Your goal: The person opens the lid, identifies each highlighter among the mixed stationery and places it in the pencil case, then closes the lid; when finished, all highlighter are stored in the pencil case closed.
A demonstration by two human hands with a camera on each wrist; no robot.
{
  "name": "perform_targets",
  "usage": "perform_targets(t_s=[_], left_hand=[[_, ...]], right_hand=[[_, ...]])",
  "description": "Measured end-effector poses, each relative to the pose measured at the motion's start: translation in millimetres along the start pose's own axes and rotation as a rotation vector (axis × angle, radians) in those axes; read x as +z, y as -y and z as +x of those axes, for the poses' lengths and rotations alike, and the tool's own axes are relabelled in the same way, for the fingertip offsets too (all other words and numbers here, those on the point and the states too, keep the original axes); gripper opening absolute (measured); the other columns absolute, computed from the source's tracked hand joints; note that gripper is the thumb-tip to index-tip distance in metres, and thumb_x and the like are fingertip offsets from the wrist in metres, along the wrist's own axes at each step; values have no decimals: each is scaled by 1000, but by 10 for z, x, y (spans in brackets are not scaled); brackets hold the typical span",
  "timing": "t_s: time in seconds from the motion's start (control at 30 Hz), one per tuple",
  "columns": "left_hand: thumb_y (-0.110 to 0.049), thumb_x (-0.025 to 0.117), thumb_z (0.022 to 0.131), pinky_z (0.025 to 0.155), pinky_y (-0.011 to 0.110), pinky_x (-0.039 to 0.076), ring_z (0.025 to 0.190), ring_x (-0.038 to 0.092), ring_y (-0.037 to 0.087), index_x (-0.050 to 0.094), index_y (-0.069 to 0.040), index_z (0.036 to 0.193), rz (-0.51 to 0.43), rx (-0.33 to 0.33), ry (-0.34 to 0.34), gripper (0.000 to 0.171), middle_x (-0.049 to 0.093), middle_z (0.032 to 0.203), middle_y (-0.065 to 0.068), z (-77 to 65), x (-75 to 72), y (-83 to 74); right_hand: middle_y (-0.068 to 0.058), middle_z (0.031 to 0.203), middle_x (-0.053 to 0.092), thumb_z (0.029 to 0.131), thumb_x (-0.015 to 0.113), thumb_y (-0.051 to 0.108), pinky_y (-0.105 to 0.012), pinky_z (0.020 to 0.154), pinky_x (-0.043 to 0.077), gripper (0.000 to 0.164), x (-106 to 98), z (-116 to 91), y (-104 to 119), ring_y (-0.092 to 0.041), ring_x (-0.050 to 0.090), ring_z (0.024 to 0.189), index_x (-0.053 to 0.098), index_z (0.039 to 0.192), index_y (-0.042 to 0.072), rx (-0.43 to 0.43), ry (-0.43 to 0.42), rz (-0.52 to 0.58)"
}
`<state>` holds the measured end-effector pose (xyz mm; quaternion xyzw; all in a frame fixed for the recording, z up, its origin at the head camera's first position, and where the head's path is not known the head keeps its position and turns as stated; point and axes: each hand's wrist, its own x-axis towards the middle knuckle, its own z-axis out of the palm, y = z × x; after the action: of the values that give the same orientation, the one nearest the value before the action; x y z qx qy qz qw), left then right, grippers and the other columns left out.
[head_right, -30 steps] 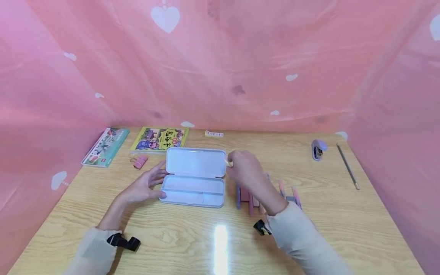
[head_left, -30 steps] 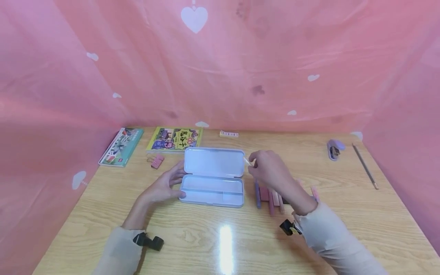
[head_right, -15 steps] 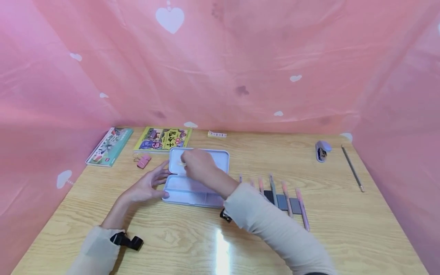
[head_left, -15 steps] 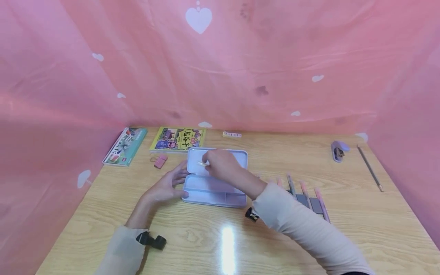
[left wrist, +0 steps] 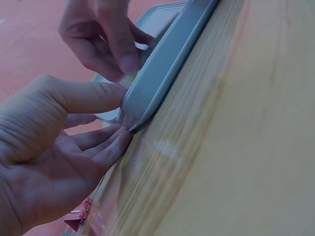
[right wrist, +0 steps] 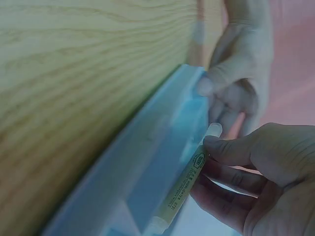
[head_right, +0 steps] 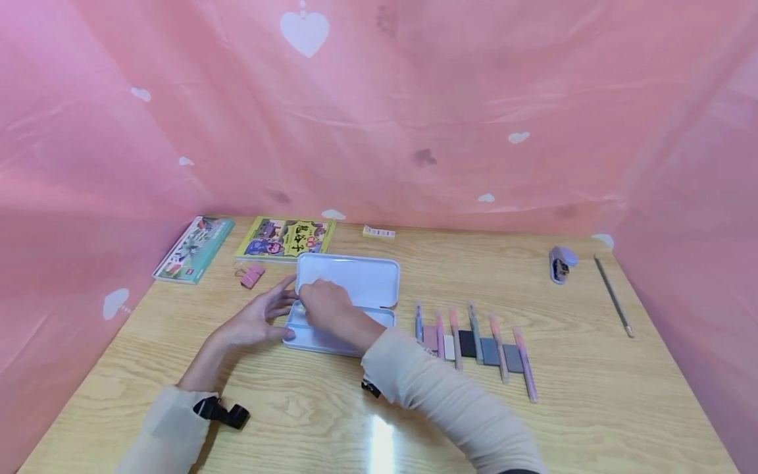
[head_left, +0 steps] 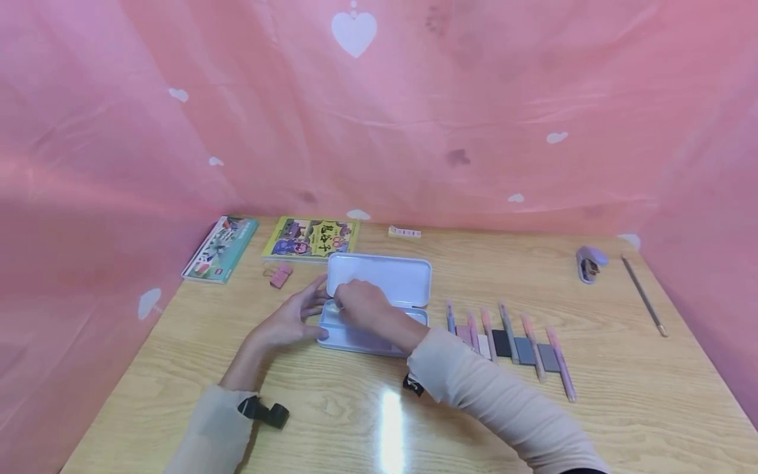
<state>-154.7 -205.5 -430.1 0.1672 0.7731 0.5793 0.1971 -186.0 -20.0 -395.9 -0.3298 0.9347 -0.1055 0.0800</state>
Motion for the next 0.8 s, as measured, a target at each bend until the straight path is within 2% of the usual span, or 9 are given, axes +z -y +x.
perform_targets(t_s=[0.17, 0.3, 0.4, 0.57, 0.63, 0.73, 0.8], left_hand=[[11, 70, 72, 112, 45, 33, 135, 35, 36, 6, -15, 153, -9, -2, 0, 106, 32, 147, 20, 18, -4, 23], [12, 70, 72, 113, 45, 32, 135, 34, 35, 5, -17, 153, -8, 0, -4, 107, 32, 148, 20, 64, -21, 145], [11, 71, 72, 113, 43, 33, 135, 35, 34, 6, -21, 153, 2, 3, -8, 108, 32, 148, 18, 97, -31, 234], [7, 74, 72, 111, 38, 36, 134, 38, 31, 9, -27, 152, 13, 17, -11, 109, 35, 146, 15, 101, -35, 268], [6, 74, 71, 111, 37, 36, 133, 38, 32, 9, -26, 152, 8, 23, -7, 109, 36, 146, 15, 91, -35, 261], [6, 74, 71, 111, 38, 36, 134, 37, 34, 8, -23, 153, 2, 23, 1, 109, 34, 146, 18, 67, -32, 214], [5, 74, 71, 110, 37, 36, 133, 38, 33, 8, -25, 153, 11, 14, -4, 109, 35, 146, 16, 60, -33, 209]], right_hand=[[3, 66, 57, 82, 66, 10, -25, 51, 46, 9, 120, 25, -5, -15, 52, 63, 64, 75, 14, -3, 30, -2], [4, 67, 55, 84, 65, 10, -25, 52, 46, 8, 154, 19, -5, -14, 53, 65, 63, 78, 15, -5, 41, -4], [4, 67, 56, 83, 65, 9, -25, 53, 46, 8, 157, 17, -8, -14, 53, 65, 63, 78, 14, -3, 34, 0], [3, 69, 59, 84, 66, 14, -25, 52, 47, 6, 139, 12, -19, -14, 53, 64, 66, 79, 14, 4, 27, 20], [2, 73, 63, 85, 67, 20, -26, 54, 48, 6, 98, -10, -25, -14, 55, 66, 69, 83, 14, 10, 19, 29], [0, 89, 69, 85, 68, 32, -31, 64, 55, 22, -34, -105, -48, -17, 61, 79, 71, 98, 14, 27, 0, 39], [-2, 103, 70, 84, 68, 39, -35, 73, 56, 36, -163, -216, -88, -19, 63, 90, 69, 109, 14, 39, -28, 49]])
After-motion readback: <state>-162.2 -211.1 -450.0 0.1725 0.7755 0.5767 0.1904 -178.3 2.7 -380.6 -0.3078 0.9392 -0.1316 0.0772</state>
